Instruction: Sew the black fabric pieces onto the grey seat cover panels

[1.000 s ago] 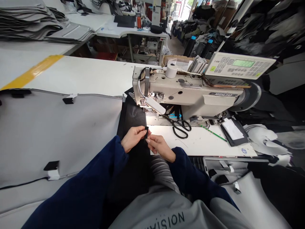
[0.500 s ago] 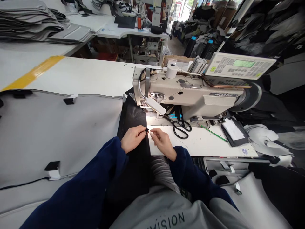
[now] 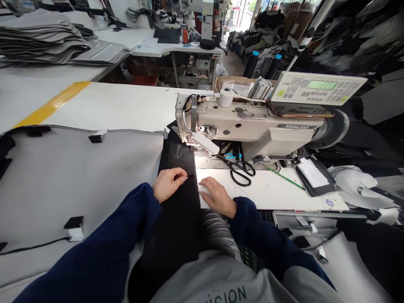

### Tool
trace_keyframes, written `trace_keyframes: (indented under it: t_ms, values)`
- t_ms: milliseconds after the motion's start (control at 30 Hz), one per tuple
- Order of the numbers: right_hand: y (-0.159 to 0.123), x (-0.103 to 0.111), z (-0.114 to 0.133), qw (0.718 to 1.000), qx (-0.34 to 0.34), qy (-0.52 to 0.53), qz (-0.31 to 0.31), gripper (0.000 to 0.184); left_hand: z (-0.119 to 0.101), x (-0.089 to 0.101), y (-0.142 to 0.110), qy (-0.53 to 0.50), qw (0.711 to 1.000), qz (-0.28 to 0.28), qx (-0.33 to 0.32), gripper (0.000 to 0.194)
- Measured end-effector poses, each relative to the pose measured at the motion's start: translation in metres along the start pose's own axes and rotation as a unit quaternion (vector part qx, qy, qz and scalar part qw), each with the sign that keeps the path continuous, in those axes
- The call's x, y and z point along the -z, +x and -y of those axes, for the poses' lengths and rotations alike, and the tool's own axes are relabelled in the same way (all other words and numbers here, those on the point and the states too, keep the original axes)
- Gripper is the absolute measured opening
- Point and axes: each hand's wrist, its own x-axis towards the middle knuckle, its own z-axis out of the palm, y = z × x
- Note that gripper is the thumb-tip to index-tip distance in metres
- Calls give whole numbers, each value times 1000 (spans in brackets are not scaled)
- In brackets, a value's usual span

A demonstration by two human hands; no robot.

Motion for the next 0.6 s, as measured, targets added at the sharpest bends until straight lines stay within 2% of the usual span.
trace_keyframes:
  t_ms: [100,167,233,333,400,500,600]
  values:
    - [-22,4,0,984,76,-108,123,54,10,10,17,24,999,-24,-21,22]
    - [-28,3,2,968,87,-171,162,66,15,13,32,55,997,-37,-27,21]
    - [-26,-3,3,955,100,-214,181,69,17,12,49,100,994,-41,-16,19]
    - [-13,-17,4,940,163,-238,185,58,16,7,73,165,986,-26,18,18]
    - [-4,-27,5,936,190,-252,158,43,16,3,87,214,976,-13,32,19]
    - [3,-38,7,933,203,-276,108,28,18,-3,105,262,965,-9,23,19]
    - [4,-43,6,931,220,-283,74,21,22,-7,120,273,962,-22,10,18]
